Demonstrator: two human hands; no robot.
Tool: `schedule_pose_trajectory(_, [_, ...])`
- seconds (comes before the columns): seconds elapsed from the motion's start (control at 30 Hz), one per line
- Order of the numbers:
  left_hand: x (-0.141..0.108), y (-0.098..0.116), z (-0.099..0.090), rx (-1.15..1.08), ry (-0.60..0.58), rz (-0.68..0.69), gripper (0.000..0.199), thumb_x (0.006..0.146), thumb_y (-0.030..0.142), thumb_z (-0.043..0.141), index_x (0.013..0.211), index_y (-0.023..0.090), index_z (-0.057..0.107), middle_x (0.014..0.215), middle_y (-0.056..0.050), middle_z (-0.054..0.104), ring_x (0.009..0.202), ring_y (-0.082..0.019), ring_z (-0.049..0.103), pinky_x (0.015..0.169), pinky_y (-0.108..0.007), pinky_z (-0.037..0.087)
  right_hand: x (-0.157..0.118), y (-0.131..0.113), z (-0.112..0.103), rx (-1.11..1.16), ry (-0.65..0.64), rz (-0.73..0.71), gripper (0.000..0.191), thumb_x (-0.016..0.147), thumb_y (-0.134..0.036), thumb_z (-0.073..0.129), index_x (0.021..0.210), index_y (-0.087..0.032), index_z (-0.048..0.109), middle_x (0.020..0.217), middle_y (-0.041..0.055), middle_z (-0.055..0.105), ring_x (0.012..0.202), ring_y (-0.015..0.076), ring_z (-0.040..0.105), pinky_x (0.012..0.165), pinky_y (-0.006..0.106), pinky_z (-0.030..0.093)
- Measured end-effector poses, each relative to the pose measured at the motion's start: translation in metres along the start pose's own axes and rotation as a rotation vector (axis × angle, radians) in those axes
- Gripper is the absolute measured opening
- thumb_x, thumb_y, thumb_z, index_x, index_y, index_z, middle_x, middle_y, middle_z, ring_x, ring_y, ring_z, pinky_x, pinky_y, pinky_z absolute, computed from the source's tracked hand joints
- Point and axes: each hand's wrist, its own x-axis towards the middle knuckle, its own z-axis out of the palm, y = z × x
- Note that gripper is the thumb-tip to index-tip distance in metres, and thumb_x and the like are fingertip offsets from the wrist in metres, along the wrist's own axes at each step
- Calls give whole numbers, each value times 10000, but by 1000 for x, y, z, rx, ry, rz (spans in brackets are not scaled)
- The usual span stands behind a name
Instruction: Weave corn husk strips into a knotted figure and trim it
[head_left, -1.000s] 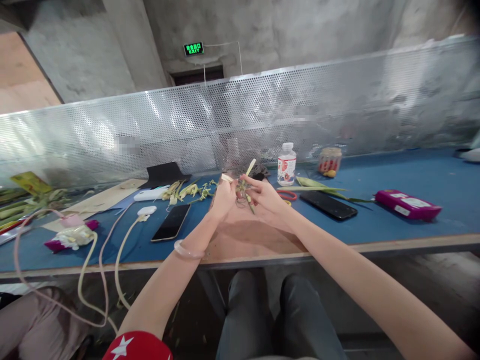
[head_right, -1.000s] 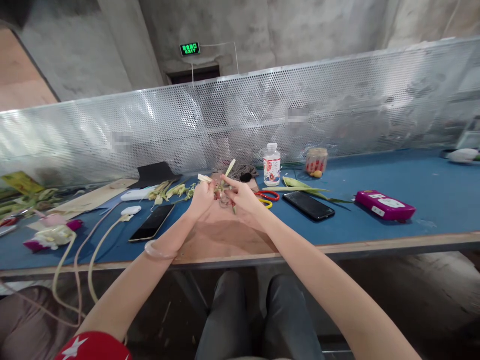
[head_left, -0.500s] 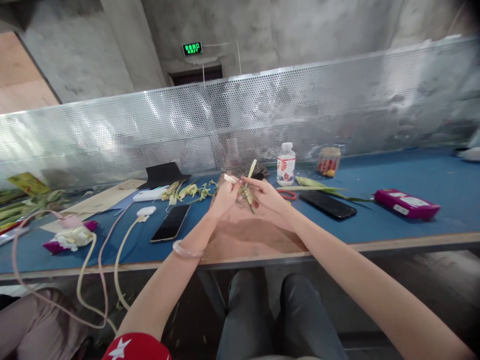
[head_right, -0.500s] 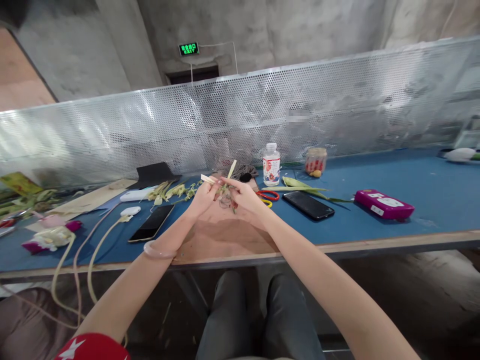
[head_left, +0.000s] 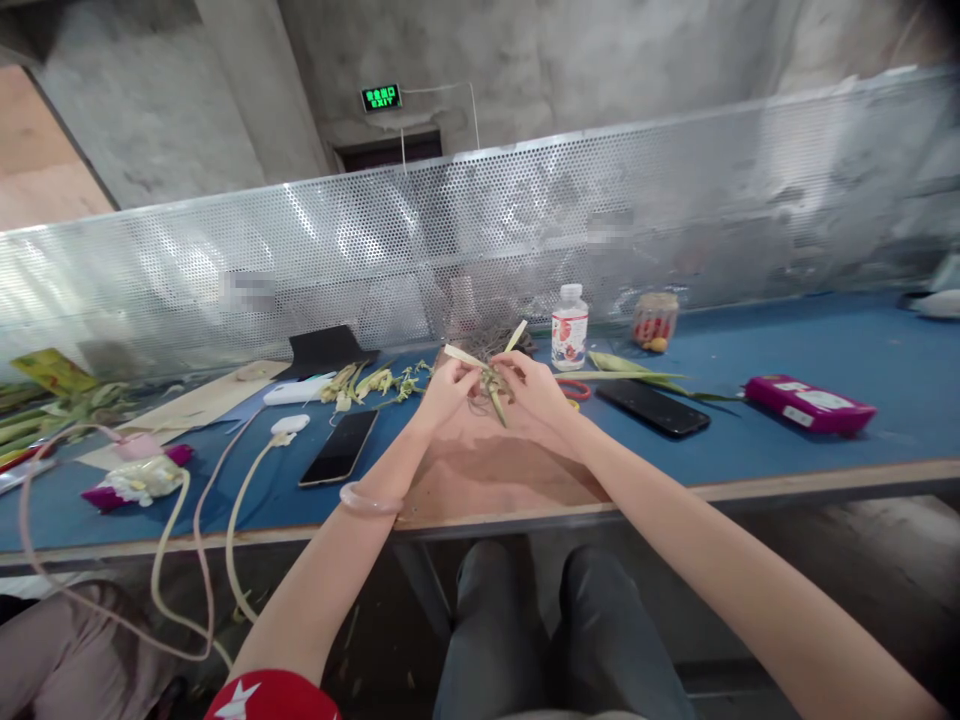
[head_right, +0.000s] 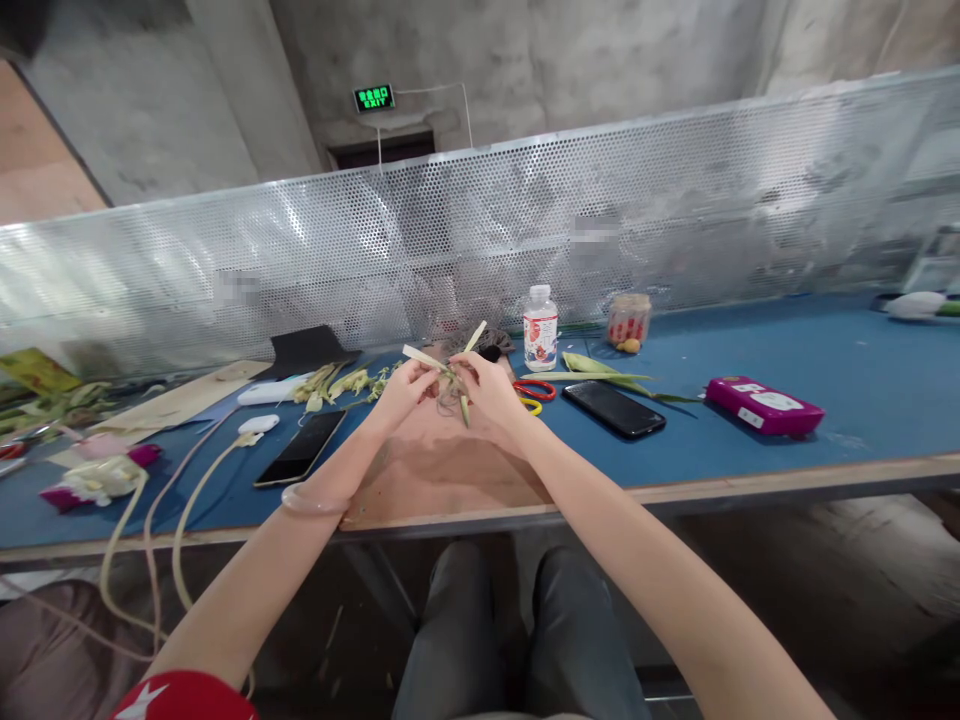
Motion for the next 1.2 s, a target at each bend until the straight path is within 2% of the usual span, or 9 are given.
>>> schedule_pose_trajectory(0.1, [1,-1,-1,22,-7,9,206,806,342,554,840,139,570,647,-14,587,539,-101,516,535,-222,404,1,-2,1,38,-19,14,333,804,-286,568,1118,-175,586,986,68,670,759,156,606,703,286,488])
schedule_pose_trajectory(0.23, [0,0,-1,65,-31,61,237,817,376,553,849,144,583,655,-19,593,575,-108,525,559,-220,412,2,-1,2,19,-29,41,247,762,-275,606,977,-157,640,873,54,671,710,147,573,685,280,466])
schedule_pose_trajectory(0.37, [0,1,0,70,-40,76,227,824,362,549,867,142,587,682,-23,601,613,-114,542,589,-221,428,3,3,3,29,36,74,219,752,-313,616,906,-160,642,766,29,655,670,147,563,653,274,449])
schedule_pose_trajectory(0.57, [0,5,-3,27,-116,98,161,817,298,555,872,152,594,696,-14,587,632,-112,552,618,-221,455,2,6,4,53,66,106,183,744,-314,625,851,-169,649,764,25,666,671,148,577,661,273,456])
schedule_pose_trajectory(0.67, [0,4,-5,7,-121,93,165,808,302,567,875,154,591,660,-3,566,597,-105,535,584,-213,435,2,6,4,85,37,104,201,757,-299,612,903,-167,651,815,38,681,705,155,596,690,286,480])
schedule_pose_trajectory(0.8, [0,4,-5,-92,-106,46,248,811,334,556,985,160,585,654,0,572,581,-111,533,551,-220,415,4,8,1,171,-9,44,328,797,-205,542,1116,-172,609,1096,85,659,912,170,623,836,320,491])
schedule_pose_trajectory(0.87, [0,5,-4,-126,-101,28,291,821,359,540,1025,160,599,678,-10,592,601,-114,543,559,-223,416,5,8,1,190,-3,25,383,807,-173,510,1184,-170,579,1170,96,630,986,176,614,882,331,486])
schedule_pose_trajectory(1.07, [-3,6,-2,-68,-136,35,391,781,353,611,1122,162,591,803,-39,660,641,-119,577,604,-225,444,1,4,5,112,3,-7,373,856,-181,417,1192,-178,579,1004,94,683,875,209,644,780,359,523])
schedule_pose_trajectory(1.2, [-3,5,-3,94,-44,129,328,777,335,626,1044,148,651,911,-64,689,771,-153,609,711,-246,463,-2,7,8,28,-10,-68,352,848,-147,435,1177,-177,555,1053,99,656,915,209,612,798,346,490])
